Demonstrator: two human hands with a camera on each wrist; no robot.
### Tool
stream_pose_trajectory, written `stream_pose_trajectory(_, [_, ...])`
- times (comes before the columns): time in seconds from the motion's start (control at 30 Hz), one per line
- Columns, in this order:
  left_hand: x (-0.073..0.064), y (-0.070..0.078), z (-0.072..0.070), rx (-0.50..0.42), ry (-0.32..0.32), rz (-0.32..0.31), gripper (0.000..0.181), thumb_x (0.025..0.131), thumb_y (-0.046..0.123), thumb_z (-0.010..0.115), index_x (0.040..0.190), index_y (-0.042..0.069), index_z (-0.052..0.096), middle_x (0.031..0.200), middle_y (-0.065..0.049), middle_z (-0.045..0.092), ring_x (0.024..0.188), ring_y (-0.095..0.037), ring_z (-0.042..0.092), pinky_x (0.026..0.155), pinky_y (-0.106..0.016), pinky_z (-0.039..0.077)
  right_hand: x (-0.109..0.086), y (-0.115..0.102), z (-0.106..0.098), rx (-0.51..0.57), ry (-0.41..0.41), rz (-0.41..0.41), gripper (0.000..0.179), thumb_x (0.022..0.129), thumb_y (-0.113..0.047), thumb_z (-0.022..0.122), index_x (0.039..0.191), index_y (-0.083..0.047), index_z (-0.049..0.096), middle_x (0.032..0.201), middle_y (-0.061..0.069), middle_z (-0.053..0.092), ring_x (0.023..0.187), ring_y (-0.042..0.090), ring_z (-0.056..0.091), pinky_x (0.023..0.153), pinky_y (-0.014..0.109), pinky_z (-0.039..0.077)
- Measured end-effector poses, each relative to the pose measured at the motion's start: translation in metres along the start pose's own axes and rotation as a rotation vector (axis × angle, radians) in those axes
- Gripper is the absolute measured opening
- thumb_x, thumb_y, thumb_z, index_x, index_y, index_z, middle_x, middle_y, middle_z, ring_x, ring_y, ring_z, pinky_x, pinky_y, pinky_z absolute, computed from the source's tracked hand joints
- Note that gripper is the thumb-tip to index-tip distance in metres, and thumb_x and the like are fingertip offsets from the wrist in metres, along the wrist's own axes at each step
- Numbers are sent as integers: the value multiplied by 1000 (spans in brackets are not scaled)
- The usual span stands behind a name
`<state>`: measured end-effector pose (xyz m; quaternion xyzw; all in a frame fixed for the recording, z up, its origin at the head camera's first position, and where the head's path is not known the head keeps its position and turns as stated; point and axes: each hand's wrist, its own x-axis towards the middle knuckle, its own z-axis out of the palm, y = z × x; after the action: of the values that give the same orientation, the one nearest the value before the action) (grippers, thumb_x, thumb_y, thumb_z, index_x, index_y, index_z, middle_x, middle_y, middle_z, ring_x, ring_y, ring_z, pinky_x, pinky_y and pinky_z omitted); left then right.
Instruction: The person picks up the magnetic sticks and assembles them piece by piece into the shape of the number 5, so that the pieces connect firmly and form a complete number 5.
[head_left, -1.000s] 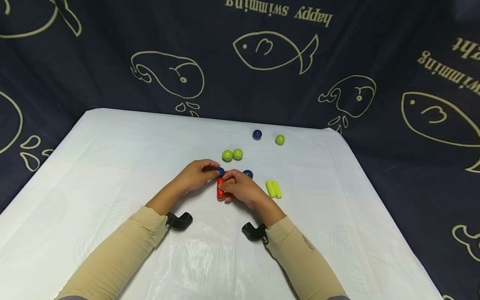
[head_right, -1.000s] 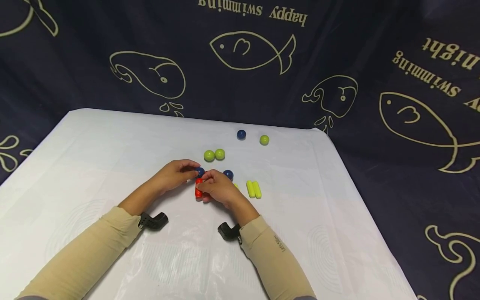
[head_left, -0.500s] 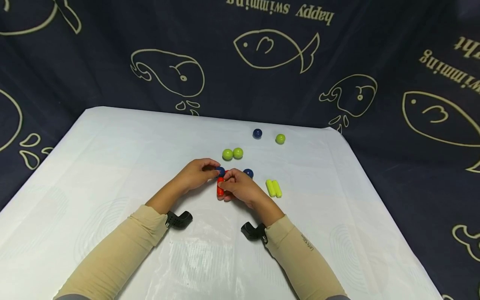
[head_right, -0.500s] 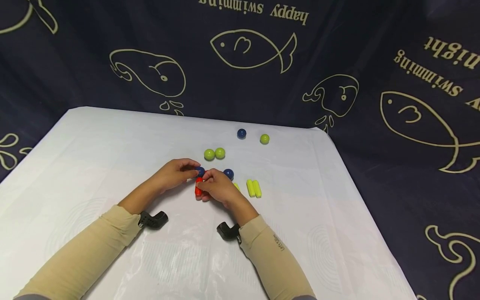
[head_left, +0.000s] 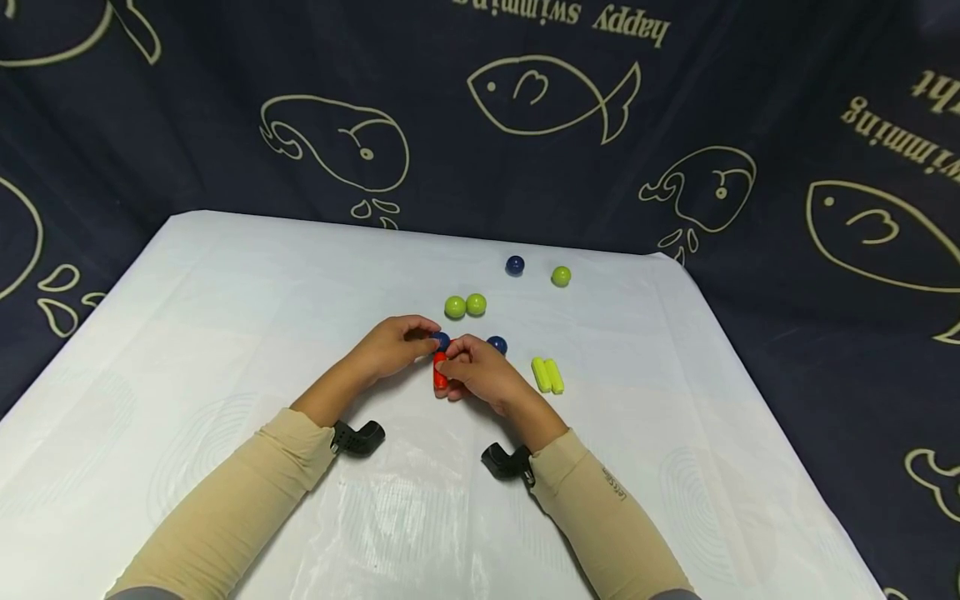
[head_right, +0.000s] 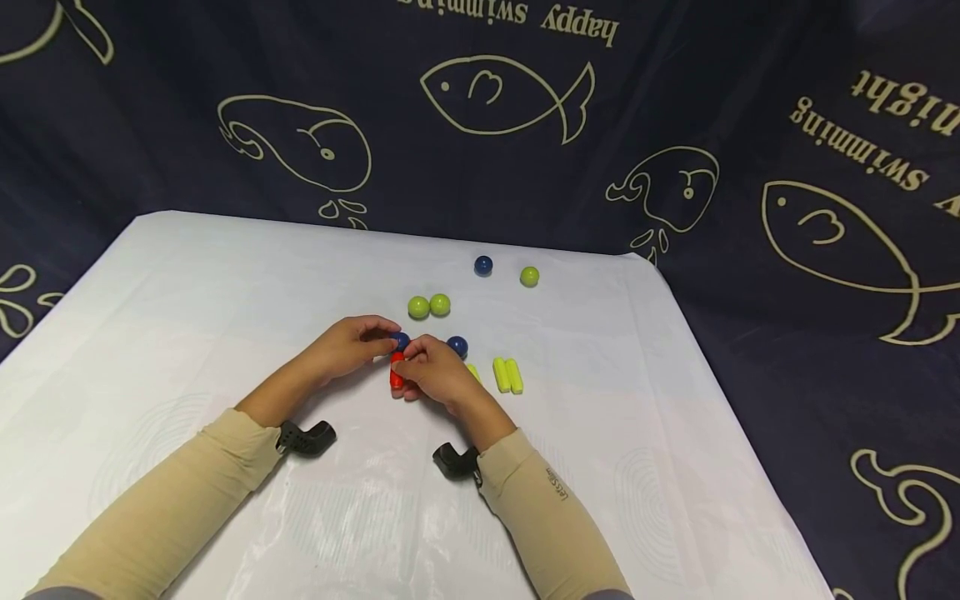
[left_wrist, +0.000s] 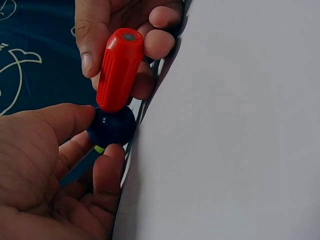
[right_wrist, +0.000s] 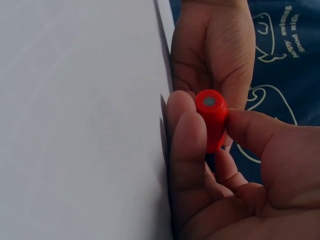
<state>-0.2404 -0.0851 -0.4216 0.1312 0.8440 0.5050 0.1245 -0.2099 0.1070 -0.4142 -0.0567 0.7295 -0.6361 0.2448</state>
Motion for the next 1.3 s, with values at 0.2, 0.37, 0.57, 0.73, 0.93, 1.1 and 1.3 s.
stream_pose_trajectory(0.2, [0,2,0,1,2,8,33,95,20,65,125,6,65,115,-10,65,93,-22,59,75,-31,51,1,-1,0,6,7,0,16,97,-3,59,107,1,47,84,12,65,70,20,70,58,25,54])
stream_pose_trajectory(0.37, [-1,3,-1,2,2,5,32,95,20,65,125,7,65,115,-10,65,93,-22,59,75,-31,51,1,-1,1,6,7,-2,16,97,-2,59,107,1,47,85,13,65,71,21,71,58,25,54])
stream_pose_trajectory(0.57, [-1,3,-2,-3,-2,3,33,96,22,65,125,6,65,115,-10,65,92,-22,60,75,-31,51,2,0,1,-1,2,-6,17,97,-2,57,109,2,47,87,15,66,70,21,71,59,25,55])
stream_pose_trajectory(0.73, [-2,3,-2,2,1,3,33,95,23,66,125,6,65,115,-10,65,95,-22,59,77,-31,50,2,0,1,-4,1,-7,16,97,-2,57,109,2,47,88,16,66,70,20,71,59,25,54])
stream_pose_trajectory(0.93, [-2,3,-2,8,3,2,33,95,23,65,125,7,65,115,-10,65,98,-23,58,80,-32,49,1,-1,2,-10,-4,-8,18,97,-3,57,110,2,46,87,15,67,68,19,70,58,25,54])
stream_pose_trajectory(1.1, [-2,3,-1,23,11,4,32,95,21,65,124,7,66,114,-9,66,102,-24,58,88,-37,47,0,-2,2,-13,-10,-10,19,97,-3,58,111,3,46,87,15,68,68,19,70,57,25,54])
stream_pose_trajectory(1.3, [-1,2,0,35,15,8,32,95,21,65,123,7,66,112,-8,66,105,-25,58,96,-41,43,-1,-1,2,-21,-8,-11,20,96,-3,58,112,4,47,87,15,68,68,19,70,57,25,53])
